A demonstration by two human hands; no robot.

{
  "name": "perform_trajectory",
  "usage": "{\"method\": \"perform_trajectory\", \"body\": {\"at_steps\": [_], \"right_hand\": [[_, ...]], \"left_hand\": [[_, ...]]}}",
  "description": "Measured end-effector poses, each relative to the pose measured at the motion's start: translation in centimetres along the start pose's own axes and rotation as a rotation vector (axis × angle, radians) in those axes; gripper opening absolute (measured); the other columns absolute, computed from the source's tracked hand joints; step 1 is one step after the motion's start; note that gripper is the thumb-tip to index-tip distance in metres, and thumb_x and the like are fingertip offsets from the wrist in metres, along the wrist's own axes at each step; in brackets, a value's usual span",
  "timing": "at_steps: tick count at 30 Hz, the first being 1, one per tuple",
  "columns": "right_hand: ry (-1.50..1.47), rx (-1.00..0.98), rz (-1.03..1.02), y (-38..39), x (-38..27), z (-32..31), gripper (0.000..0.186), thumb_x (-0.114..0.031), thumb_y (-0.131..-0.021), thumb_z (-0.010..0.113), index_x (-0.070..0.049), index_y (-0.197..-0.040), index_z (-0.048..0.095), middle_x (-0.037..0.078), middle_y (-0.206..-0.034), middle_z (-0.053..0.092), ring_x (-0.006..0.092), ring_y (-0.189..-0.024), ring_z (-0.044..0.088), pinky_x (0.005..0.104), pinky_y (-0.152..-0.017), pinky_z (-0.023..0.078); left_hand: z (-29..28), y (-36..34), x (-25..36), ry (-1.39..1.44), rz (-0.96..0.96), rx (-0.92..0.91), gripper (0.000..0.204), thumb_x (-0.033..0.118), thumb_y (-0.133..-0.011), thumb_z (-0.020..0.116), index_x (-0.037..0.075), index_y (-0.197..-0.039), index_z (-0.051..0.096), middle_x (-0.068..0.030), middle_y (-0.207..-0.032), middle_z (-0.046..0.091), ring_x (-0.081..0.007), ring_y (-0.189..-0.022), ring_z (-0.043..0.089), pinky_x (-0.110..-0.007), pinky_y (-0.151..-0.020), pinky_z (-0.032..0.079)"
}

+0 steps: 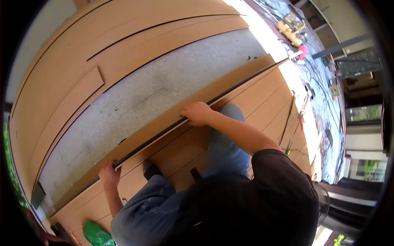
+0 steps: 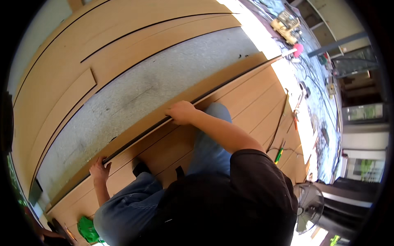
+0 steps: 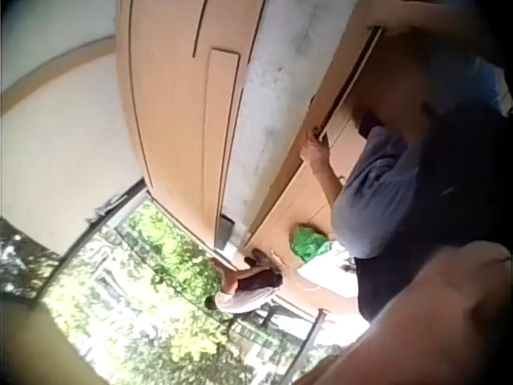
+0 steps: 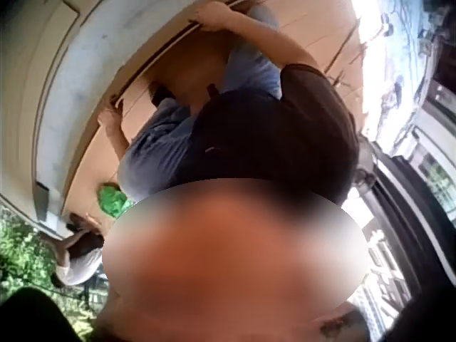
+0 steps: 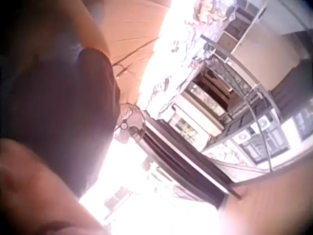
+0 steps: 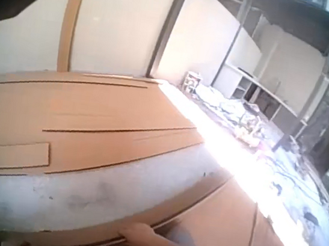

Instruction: The person fits decking boards into position, hammers clips along the edge, and blows debris away using an air blow gun. The person then applies sealant onto a strip with a caulking gun and installs the strip and boards by hand.

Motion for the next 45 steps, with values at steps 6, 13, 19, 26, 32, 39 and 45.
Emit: {"method": "perform_trajectory", "body": {"at_steps": [6, 13, 19, 26, 32, 39, 45], "right_hand": [[-0.025, 0.002, 0.03, 1.6, 0.2, 0.4, 0.037, -0.028, -0.084, 0.073, -0.017, -0.118, 0.067, 0.008, -0.107, 0.072, 0.0326, -0.101, 0.07, 0.0485, -0.08, 0.056], [-0.019, 0.016, -0.018, 1.2, -0.1, 0.3, 0.035, -0.03, -0.086, 0.073, -0.016, -0.117, 0.067, 0.008, -0.108, 0.072, 0.032, -0.108, 0.068, 0.0499, -0.084, 0.055], [-0.025, 0.02, -0.049, 2.1, 1.3, 0.2, 0.038, -0.022, -0.087, 0.071, -0.014, -0.123, 0.064, 0.011, -0.119, 0.068, 0.0347, -0.114, 0.065, 0.0479, -0.094, 0.053], [0.062, -0.08, 0.194, 4.3, 10.4, -1.2, 0.04, -0.013, -0.083, 0.066, -0.009, -0.123, 0.066, 0.019, -0.119, 0.068, 0.0419, -0.116, 0.062, 0.0517, -0.098, 0.051], [0.088, -0.077, 0.349, 7.9, 16.7, -0.8, 0.033, -0.013, -0.082, 0.076, -0.011, -0.115, 0.072, 0.02, -0.105, 0.075, 0.0396, -0.102, 0.072, 0.0473, -0.088, 0.057], [0.138, -0.149, 0.227, 6.1, 16.3, 0.2, 0.042, -0.002, -0.077, 0.079, -0.014, -0.117, 0.071, 0.02, -0.1, 0.075, 0.0405, -0.097, 0.072, 0.0481, -0.081, 0.057], [0.123, -0.082, 0.206, 6.8, 15.8, -0.8, 0.041, -0.002, -0.076, 0.08, -0.014, -0.114, 0.073, 0.019, -0.094, 0.075, 0.0404, -0.093, 0.073, 0.0472, -0.08, 0.057]], "left_hand": [[-0.1, -0.2, 1.6, -0.073, 0.078, 0.008, 0.036, 0.032, -0.08, 0.085, 0.021, -0.112, 0.073, -0.0083, -0.104, 0.076, -0.0352, -0.096, 0.072, -0.05, -0.081, 0.057], [-1.1, 0.1, 1.6, -0.032, 0.056, 0.007, 0.033, 0.029, -0.08, 0.085, 0.02, -0.11, 0.072, -0.0081, -0.103, 0.076, -0.0339, -0.095, 0.072, -0.047, -0.08, 0.057], [-0.9, -0.7, 1.7, -0.01, 0.066, 0.009, 0.031, 0.029, -0.081, 0.084, 0.02, -0.109, 0.072, -0.0077, -0.101, 0.076, -0.0328, -0.094, 0.073, -0.047, -0.079, 0.058], [0.6, 0.7, -1.5, -0.058, 0.091, -0.124, 0.036, 0.028, -0.084, 0.078, 0.02, -0.118, 0.07, -0.0106, -0.103, 0.074, -0.0349, -0.101, 0.07, -0.049, -0.083, 0.056], [0.3, -1.3, 0.4, -0.016, 0.341, -0.032, 0.027, 0.019, -0.082, 0.071, 0.019, -0.109, 0.072, -0.004, -0.106, 0.073, -0.0265, -0.115, 0.063, -0.048, -0.106, 0.043], [0.7, 0.3, -1.5, 0.056, 0.201, -0.115, 0.026, 0.021, -0.089, 0.065, 0.016, -0.113, 0.072, -0.0123, -0.098, 0.076, -0.0352, -0.099, 0.071, -0.05, -0.086, 0.055], [0.2, 0.2, -0.5, 0.028, 0.296, -0.069, 0.025, 0.022, -0.09, 0.064, 0.014, -0.113, 0.071, -0.0141, -0.092, 0.075, -0.0381, -0.091, 0.072, -0.05, -0.076, 0.057]]}}
Point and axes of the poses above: each hand's wrist, its own y-axis away from the middle knuckle, its own z-axis out of the palm, x = y × z, the point moved 9 cm from there along -y, towards the middle knuckle
